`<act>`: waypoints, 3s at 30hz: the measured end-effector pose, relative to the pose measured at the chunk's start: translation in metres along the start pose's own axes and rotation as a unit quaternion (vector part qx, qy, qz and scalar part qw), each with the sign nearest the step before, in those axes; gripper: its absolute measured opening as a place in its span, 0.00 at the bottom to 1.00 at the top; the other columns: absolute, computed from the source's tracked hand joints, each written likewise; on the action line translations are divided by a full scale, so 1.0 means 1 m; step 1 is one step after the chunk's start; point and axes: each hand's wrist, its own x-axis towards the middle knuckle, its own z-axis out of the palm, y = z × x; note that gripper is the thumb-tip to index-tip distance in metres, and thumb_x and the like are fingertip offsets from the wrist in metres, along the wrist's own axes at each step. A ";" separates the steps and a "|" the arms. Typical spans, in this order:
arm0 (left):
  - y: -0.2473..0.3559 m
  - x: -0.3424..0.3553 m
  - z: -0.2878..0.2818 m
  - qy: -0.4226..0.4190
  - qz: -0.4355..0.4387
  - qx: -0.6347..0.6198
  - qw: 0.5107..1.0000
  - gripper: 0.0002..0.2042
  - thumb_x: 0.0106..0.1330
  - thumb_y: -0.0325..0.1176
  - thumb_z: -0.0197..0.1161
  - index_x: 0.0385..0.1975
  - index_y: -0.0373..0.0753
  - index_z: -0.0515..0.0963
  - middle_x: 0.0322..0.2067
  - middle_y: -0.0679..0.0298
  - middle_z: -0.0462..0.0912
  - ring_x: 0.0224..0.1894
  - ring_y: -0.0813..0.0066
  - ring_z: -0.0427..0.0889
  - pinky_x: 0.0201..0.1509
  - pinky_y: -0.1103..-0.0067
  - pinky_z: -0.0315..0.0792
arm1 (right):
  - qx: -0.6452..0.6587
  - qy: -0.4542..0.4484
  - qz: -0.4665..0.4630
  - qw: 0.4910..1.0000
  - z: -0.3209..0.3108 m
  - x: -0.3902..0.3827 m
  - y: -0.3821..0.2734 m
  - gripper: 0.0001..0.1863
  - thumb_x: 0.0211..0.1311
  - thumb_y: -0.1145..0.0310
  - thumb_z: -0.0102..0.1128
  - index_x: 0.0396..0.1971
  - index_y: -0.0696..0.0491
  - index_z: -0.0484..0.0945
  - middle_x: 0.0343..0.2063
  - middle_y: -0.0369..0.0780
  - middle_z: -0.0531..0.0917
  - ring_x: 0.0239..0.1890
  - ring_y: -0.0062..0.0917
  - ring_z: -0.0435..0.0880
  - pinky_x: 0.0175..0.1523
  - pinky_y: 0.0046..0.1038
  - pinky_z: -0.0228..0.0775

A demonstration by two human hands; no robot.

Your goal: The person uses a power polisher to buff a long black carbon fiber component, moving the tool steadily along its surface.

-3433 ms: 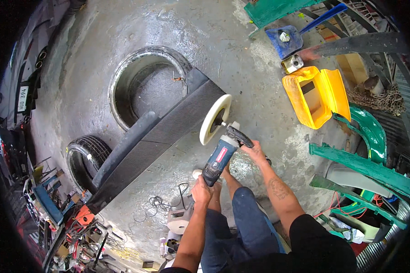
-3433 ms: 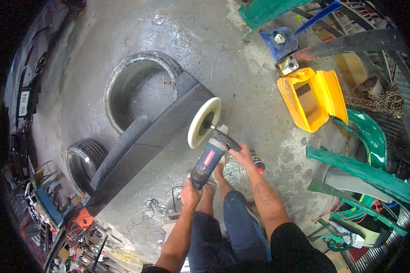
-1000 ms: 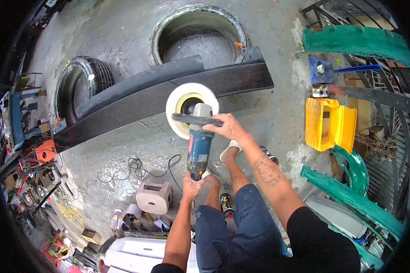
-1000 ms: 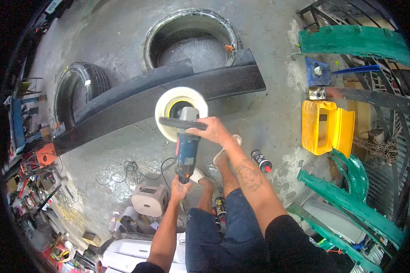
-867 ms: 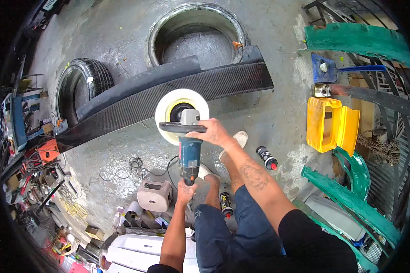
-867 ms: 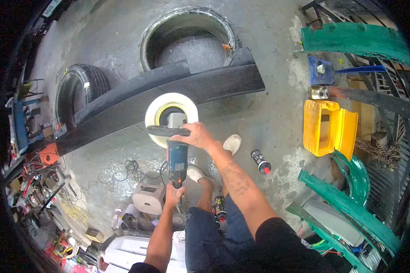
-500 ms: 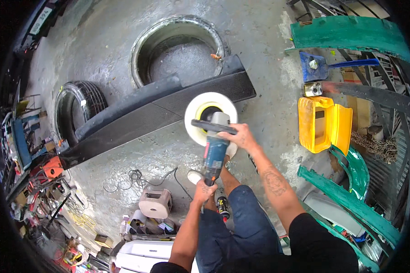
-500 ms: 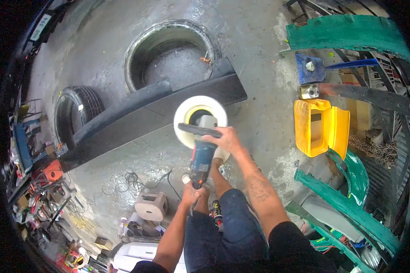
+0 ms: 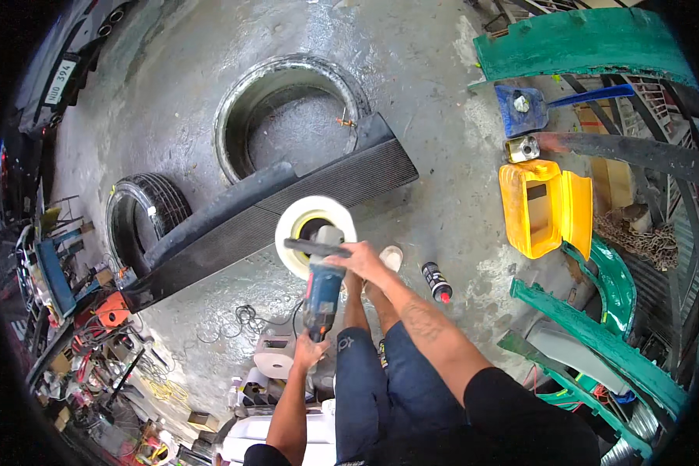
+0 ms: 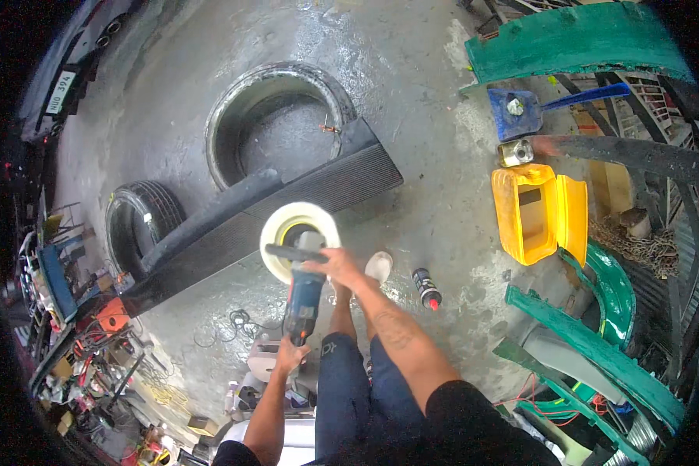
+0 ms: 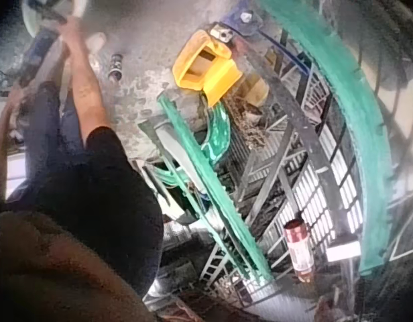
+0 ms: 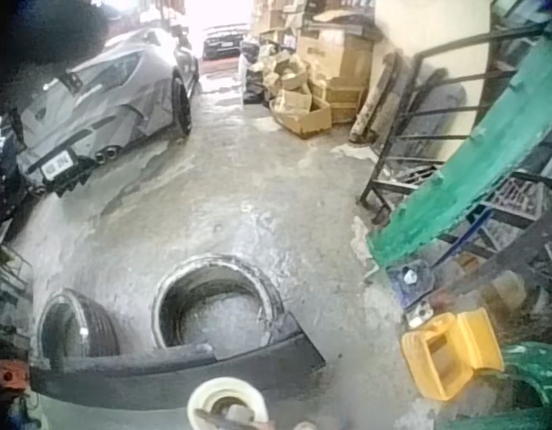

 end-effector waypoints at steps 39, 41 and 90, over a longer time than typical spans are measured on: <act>0.308 -0.025 0.253 0.096 -0.095 0.047 0.990 0.27 0.46 0.41 0.70 0.40 0.27 0.70 0.32 0.36 0.81 0.38 0.40 0.82 0.45 0.60 0.76 | -0.077 -0.112 0.075 0.988 -0.349 0.022 -0.013 0.35 0.45 0.43 0.74 0.41 0.61 0.82 0.29 0.40 0.84 0.34 0.23 0.81 0.42 0.25 0.72; 0.321 -0.021 0.272 0.119 -0.104 0.041 0.987 0.27 0.47 0.41 0.70 0.40 0.27 0.70 0.32 0.36 0.81 0.38 0.40 0.82 0.45 0.59 0.76 | -0.078 -0.092 0.048 0.992 -0.354 0.028 0.000 0.37 0.45 0.40 0.72 0.41 0.61 0.81 0.29 0.41 0.84 0.34 0.24 0.81 0.41 0.25 0.72; 0.404 0.062 0.471 0.241 -0.121 -0.194 0.943 0.31 0.47 0.40 0.73 0.40 0.29 0.61 0.28 0.37 0.79 0.35 0.36 0.80 0.39 0.55 0.75 | 0.217 -0.047 0.136 0.965 -0.476 0.115 0.116 0.16 0.70 0.56 0.46 0.33 0.55 0.71 0.27 0.42 0.79 0.27 0.26 0.78 0.36 0.26 0.69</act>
